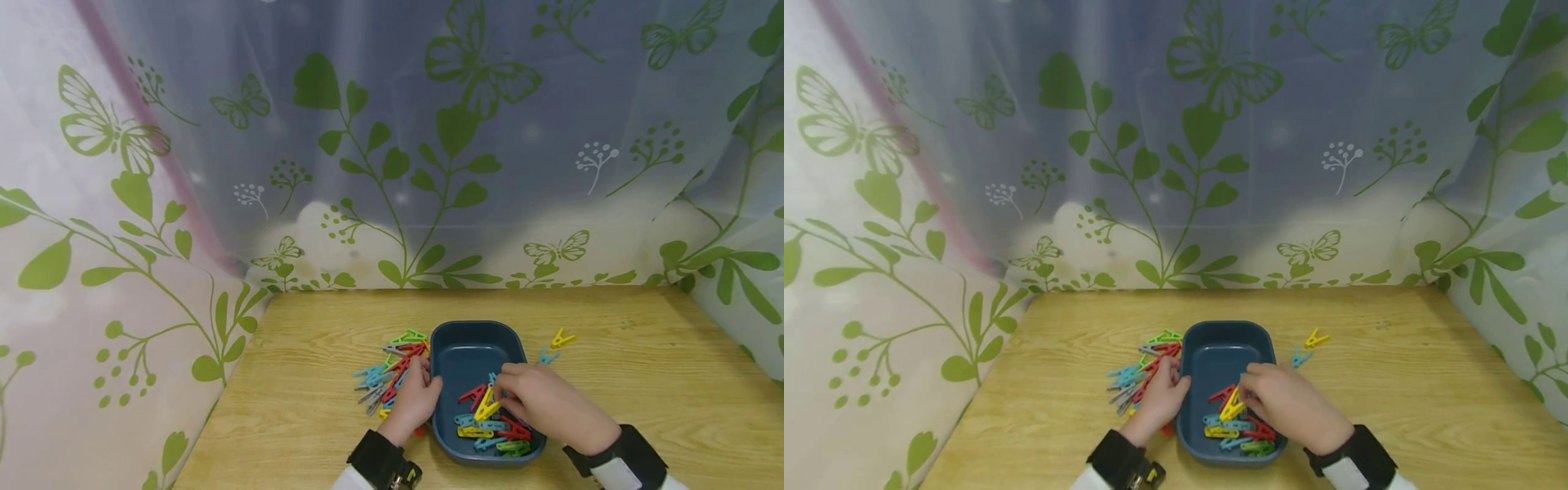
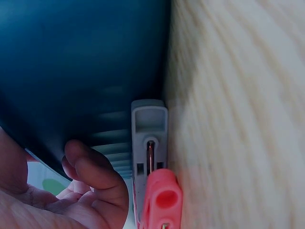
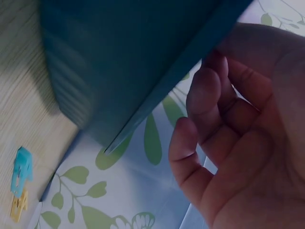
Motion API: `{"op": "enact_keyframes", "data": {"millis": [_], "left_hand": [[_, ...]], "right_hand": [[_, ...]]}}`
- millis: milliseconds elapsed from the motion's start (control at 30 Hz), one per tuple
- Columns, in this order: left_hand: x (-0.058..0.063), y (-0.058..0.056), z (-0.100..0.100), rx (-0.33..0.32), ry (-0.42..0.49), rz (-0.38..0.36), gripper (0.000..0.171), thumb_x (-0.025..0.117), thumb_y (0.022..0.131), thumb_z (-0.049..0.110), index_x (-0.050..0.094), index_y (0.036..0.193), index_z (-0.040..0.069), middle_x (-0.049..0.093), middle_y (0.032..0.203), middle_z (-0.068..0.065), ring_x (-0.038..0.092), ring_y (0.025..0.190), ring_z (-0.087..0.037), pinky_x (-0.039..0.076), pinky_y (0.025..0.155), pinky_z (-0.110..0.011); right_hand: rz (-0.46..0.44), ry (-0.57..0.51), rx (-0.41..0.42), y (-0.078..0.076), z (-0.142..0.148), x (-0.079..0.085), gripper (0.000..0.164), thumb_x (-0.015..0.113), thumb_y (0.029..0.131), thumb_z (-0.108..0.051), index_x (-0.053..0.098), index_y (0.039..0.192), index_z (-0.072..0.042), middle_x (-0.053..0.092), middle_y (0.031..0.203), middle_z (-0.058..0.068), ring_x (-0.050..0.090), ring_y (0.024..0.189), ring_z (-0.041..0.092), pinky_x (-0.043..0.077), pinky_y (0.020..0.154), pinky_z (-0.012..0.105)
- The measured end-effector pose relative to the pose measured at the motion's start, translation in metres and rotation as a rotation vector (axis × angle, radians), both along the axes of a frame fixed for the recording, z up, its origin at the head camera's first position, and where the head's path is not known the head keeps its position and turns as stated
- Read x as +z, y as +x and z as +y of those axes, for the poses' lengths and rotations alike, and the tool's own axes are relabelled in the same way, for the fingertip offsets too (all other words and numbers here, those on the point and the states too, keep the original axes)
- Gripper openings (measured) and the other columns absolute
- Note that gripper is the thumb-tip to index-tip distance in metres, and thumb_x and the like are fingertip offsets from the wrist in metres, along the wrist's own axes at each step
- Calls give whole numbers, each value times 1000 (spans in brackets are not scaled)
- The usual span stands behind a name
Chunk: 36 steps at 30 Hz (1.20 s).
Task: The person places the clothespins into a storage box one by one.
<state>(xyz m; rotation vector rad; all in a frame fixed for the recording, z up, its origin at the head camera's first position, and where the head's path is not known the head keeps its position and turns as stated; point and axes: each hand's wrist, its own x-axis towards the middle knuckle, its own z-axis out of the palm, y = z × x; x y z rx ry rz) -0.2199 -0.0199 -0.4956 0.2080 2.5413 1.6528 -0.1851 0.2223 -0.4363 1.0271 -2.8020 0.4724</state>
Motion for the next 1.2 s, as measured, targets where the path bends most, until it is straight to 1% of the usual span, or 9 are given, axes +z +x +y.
{"op": "enact_keyframes", "data": {"millis": [100, 300, 533, 667, 800, 967, 1100, 1200], "left_hand": [[1, 0, 0, 1, 5, 5, 25, 58, 100, 12, 47, 120, 1, 42, 82, -4, 42, 64, -16, 34, 58, -27], [2, 1, 0, -2, 8, 11, 25, 58, 100, 11, 47, 120, 0, 41, 80, -3, 42, 63, -16, 33, 57, -27], [1, 1, -1, -4, 10, 12, 25, 58, 100, 12, 47, 120, 1, 41, 80, -3, 41, 62, -16, 33, 57, -26], [1, 1, -1, -6, 9, 10, 25, 58, 100, 12, 47, 120, 1, 41, 81, -3, 41, 62, -16, 33, 57, -26], [1, 1, -1, -7, 9, 11, 24, 58, 100, 12, 47, 119, 1, 41, 81, -3, 41, 63, -16, 33, 58, -27], [2, 1, -1, -7, 8, 8, 24, 58, 100, 12, 47, 119, 2, 41, 81, -3, 42, 64, -16, 33, 58, -27], [2, 1, -1, -7, 7, 2, 24, 58, 101, 12, 47, 120, 2, 42, 81, -3, 42, 63, -16, 34, 58, -27], [1, 0, -1, -7, 8, 1, 24, 58, 101, 12, 47, 119, 3, 42, 81, -3, 42, 63, -16, 34, 58, -27]], "right_hand": [[-21, -5, 14, 1, -2, 0, 15, 81, 88, -13, 71, 86, -23, 52, 80, -16, 46, 67, -5, 43, 60, 20], [-55, 18, 22, 1, -4, -5, 14, 83, 87, -17, 71, 86, -23, 50, 79, -15, 42, 66, -4, 40, 61, 20], [-87, 11, 33, 1, -5, -8, 9, 82, 87, -17, 75, 86, -22, 54, 81, -15, 45, 68, -5, 44, 61, 20], [-80, 4, 26, 1, -4, -7, 6, 82, 87, -17, 77, 89, -21, 55, 82, -15, 47, 68, -5, 45, 61, 20], [-40, -3, -2, 1, -2, -5, 9, 82, 88, -15, 77, 90, -22, 55, 83, -14, 48, 68, -5, 44, 60, 21], [77, -15, -58, -2, 5, 0, 12, 82, 86, -12, 74, 89, -20, 56, 85, -11, 50, 67, -3, 45, 59, 21], [170, -23, -145, -9, 16, 2, 14, 84, 84, -10, 73, 88, -19, 57, 84, -10, 54, 69, 0, 47, 60, 23], [196, -21, -222, -18, 29, 1, 14, 84, 84, -10, 73, 88, -17, 58, 83, -9, 55, 70, 3, 47, 59, 25]]}}
